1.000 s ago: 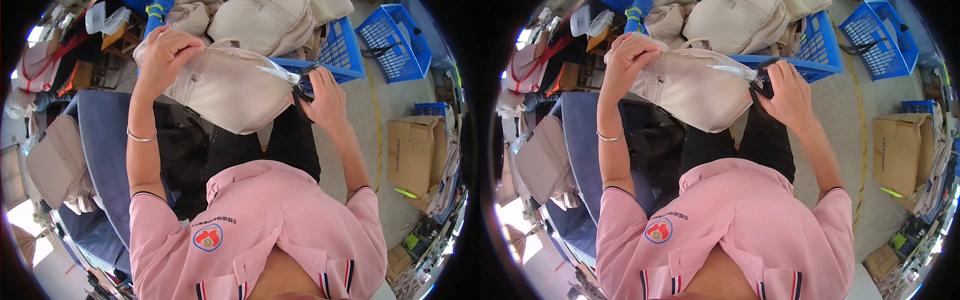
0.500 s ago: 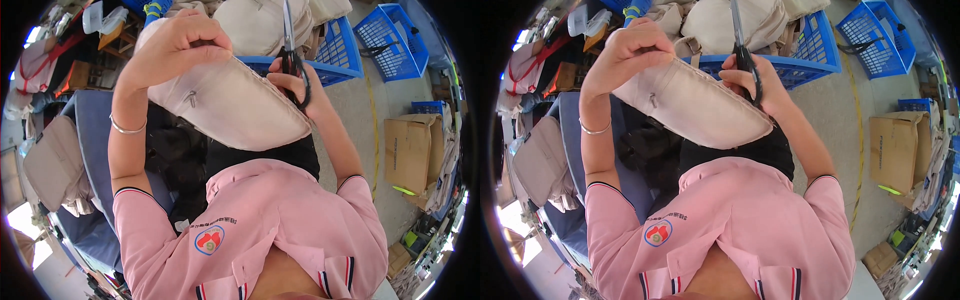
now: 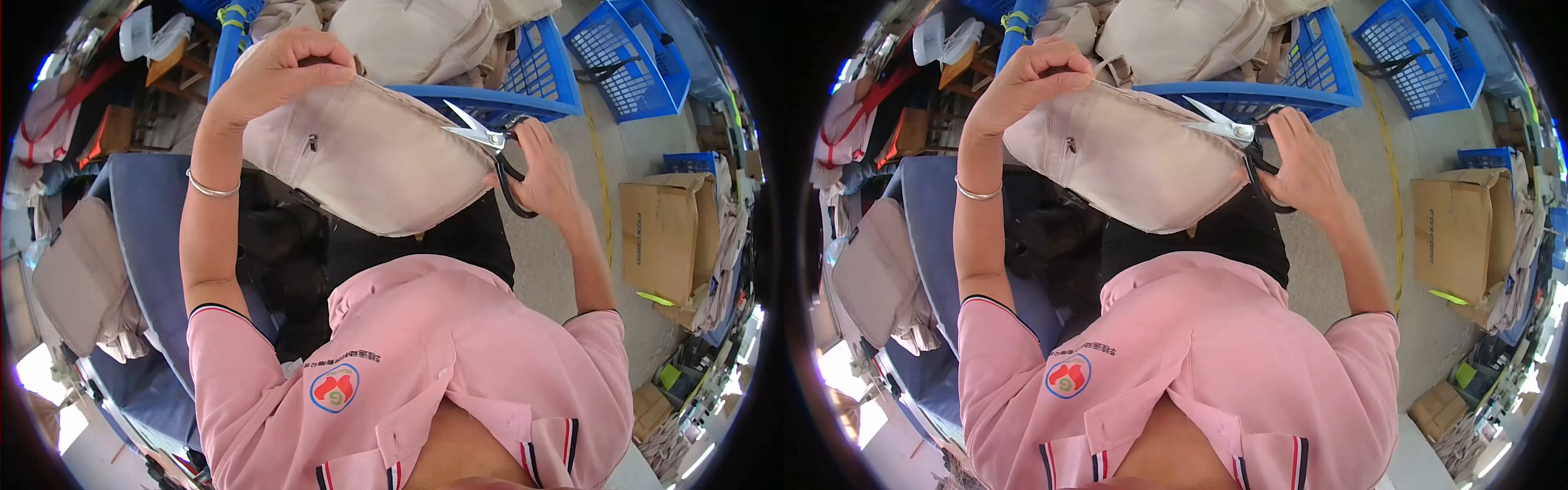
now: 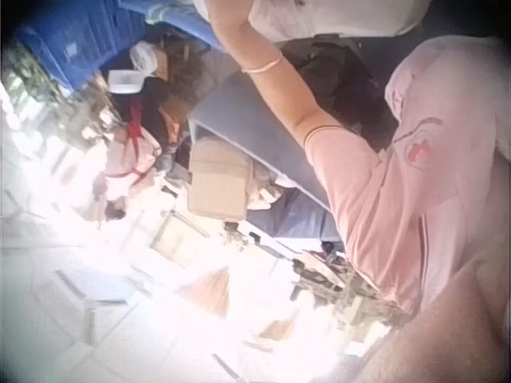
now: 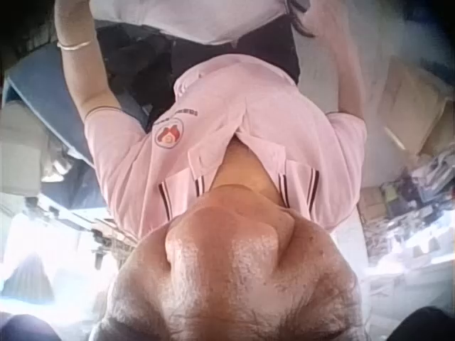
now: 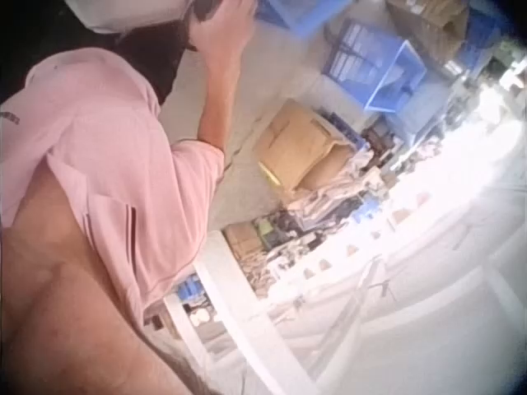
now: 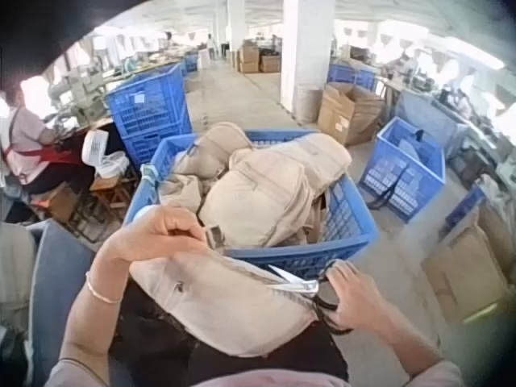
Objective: Trim excess threads from fabric backpacks using scissors.
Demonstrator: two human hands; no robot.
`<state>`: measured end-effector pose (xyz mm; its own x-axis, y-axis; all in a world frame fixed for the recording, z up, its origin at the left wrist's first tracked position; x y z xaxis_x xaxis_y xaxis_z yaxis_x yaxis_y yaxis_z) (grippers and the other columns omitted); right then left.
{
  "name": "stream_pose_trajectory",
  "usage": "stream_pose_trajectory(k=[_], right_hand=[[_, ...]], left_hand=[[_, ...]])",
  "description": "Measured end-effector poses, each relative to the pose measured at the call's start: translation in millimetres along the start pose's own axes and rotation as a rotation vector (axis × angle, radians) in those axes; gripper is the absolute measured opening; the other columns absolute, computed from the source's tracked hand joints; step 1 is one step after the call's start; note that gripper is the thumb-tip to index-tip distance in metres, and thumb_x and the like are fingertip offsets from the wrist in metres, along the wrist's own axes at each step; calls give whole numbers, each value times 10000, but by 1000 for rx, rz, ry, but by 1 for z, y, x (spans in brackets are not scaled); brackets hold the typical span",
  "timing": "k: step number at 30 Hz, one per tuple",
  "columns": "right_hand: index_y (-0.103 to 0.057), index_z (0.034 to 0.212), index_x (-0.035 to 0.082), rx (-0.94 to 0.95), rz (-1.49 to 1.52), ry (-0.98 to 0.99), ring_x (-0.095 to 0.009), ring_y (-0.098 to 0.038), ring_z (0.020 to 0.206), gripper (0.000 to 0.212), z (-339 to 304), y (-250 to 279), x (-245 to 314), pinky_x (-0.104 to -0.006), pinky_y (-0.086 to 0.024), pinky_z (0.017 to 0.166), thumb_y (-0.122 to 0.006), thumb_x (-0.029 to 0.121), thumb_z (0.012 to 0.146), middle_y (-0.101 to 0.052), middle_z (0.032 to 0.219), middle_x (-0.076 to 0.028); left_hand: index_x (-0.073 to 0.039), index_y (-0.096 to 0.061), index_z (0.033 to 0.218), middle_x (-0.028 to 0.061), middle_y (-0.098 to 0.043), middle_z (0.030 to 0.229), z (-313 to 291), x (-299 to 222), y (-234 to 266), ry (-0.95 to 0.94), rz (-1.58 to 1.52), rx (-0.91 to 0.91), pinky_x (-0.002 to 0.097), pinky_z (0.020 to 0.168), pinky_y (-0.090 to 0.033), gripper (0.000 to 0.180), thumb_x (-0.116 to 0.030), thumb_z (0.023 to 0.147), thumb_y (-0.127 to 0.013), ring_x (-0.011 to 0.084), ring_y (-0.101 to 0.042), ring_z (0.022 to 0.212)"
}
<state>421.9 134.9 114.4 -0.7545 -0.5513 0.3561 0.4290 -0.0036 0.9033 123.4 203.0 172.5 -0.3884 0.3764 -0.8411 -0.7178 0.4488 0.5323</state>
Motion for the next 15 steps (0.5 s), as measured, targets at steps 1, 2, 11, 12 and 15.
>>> stream_pose_trajectory(k=[1, 2, 11, 12, 15], right_hand=[[-536, 1027, -17, -3, -52, 17, -353, -591, 957, 688, 2, 1, 1, -436, -515, 750, -776, 562, 743, -550, 996, -144], [-538, 1026, -13, -5, -103, 35, -349, -592, 963, 676, 4, 2, 2, -436, -518, 754, -780, 552, 743, -553, 995, -140], [-533, 919, 11, -6, -60, 83, -329, -628, 746, 634, 21, -11, 10, -416, -515, 615, -802, 553, 729, -573, 893, -126], [-533, 919, 11, -5, -59, 85, -329, -628, 746, 634, 21, -14, 8, -416, -515, 615, -802, 553, 729, -573, 893, -126], [-526, 867, 14, -19, -54, 92, -330, -621, 677, 635, 21, -19, 7, -413, -501, 558, -794, 574, 733, -563, 825, -122]], left_hand=[[-1, -688, 897, -23, -630, 791, 1, 0, -1, -4, -3, 4, 199, 719, -445, 130, -131, 904, -696, 53, -549, 753], [-3, -687, 901, -25, -632, 801, 2, 0, -2, -14, -20, 13, 198, 725, -447, 124, -126, 905, -695, 52, -550, 757], [-11, -688, 913, -36, -625, 810, -1, 1, -4, -3, -81, 26, 189, 731, -450, 93, -104, 912, -693, 44, -545, 762], [-11, -689, 913, -38, -623, 808, -2, 2, -3, 8, -100, 25, 187, 730, -451, 89, -100, 913, -692, 43, -545, 759], [-8, -691, 919, -37, -630, 811, -3, 7, 0, 13, -99, 28, 187, 738, -459, 87, -94, 915, -690, 41, -556, 767]])
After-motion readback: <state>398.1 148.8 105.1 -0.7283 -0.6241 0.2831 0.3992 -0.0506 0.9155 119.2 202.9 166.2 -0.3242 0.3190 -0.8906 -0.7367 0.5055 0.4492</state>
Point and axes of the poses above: each hand's wrist, its own z-axis towards the middle knuckle, its own y-axis out of the back of the hand, x = y × z, the point moved 7 cm from there along z, towards the middle knuckle
